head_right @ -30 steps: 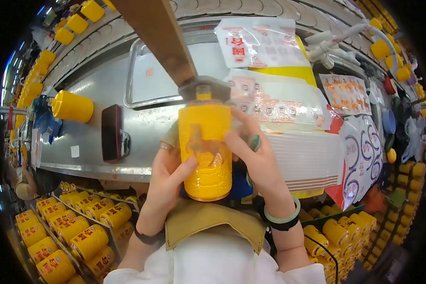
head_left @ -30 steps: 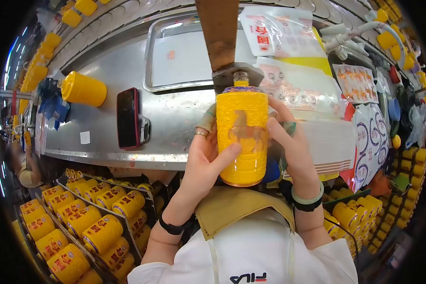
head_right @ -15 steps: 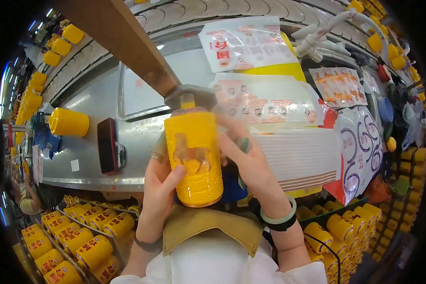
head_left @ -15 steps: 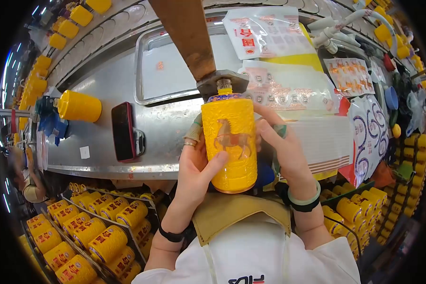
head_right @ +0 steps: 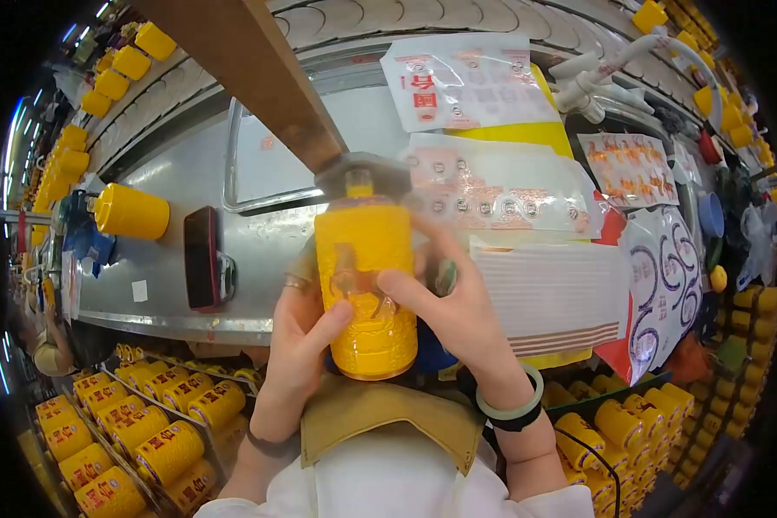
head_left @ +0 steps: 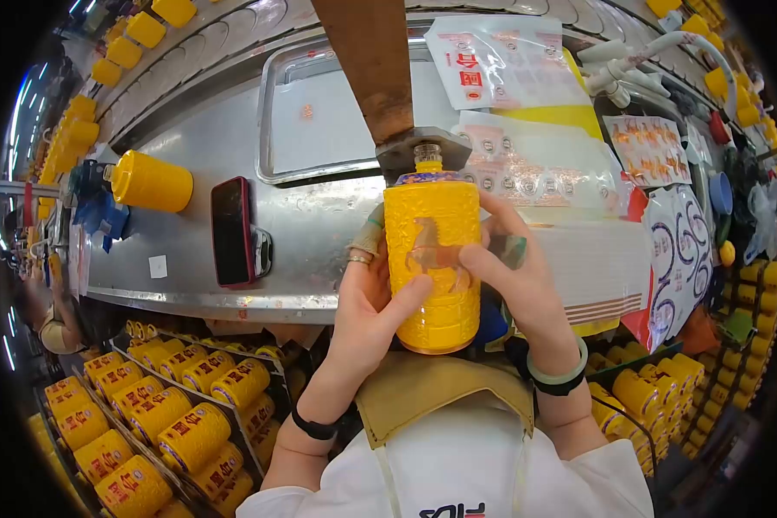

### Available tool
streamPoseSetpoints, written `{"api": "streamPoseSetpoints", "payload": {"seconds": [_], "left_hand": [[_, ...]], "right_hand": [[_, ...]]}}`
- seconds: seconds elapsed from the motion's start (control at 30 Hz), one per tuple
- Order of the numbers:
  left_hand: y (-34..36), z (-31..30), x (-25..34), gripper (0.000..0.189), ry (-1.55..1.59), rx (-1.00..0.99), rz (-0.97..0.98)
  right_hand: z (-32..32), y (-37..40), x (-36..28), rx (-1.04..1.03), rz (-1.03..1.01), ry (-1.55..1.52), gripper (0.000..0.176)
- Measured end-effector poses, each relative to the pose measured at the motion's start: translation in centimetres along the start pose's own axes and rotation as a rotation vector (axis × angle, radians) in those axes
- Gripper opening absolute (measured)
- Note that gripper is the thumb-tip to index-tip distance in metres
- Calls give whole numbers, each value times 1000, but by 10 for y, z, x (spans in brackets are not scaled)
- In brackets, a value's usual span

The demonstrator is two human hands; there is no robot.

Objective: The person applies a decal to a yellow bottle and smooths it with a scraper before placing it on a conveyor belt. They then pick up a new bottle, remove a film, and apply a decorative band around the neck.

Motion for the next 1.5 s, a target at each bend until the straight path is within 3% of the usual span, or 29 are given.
{"api": "streamPoseSetpoints", "payload": {"seconds": [0.8, 1.07, 1.5], "left_hand": [[0, 1, 1, 84, -14, -27, 21], [-8, 5, 4, 64, 36, 55, -11], [-10, 4, 1, 62, -12, 67, 12]], "right_hand": [[4, 0, 1, 56, 12, 40, 68], [6, 0, 0, 54, 36, -5, 68], [7, 1, -3, 63, 32, 32, 69]]}}
Point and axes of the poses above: each hand's wrist, its own y-axis away from the middle knuckle, its own z-axis out of the palm, x = y × z, the point moved 1 cm from there along -y, towards the middle knuckle, and after that the axes turned 2 degrees about z, right-handed, at the moved point
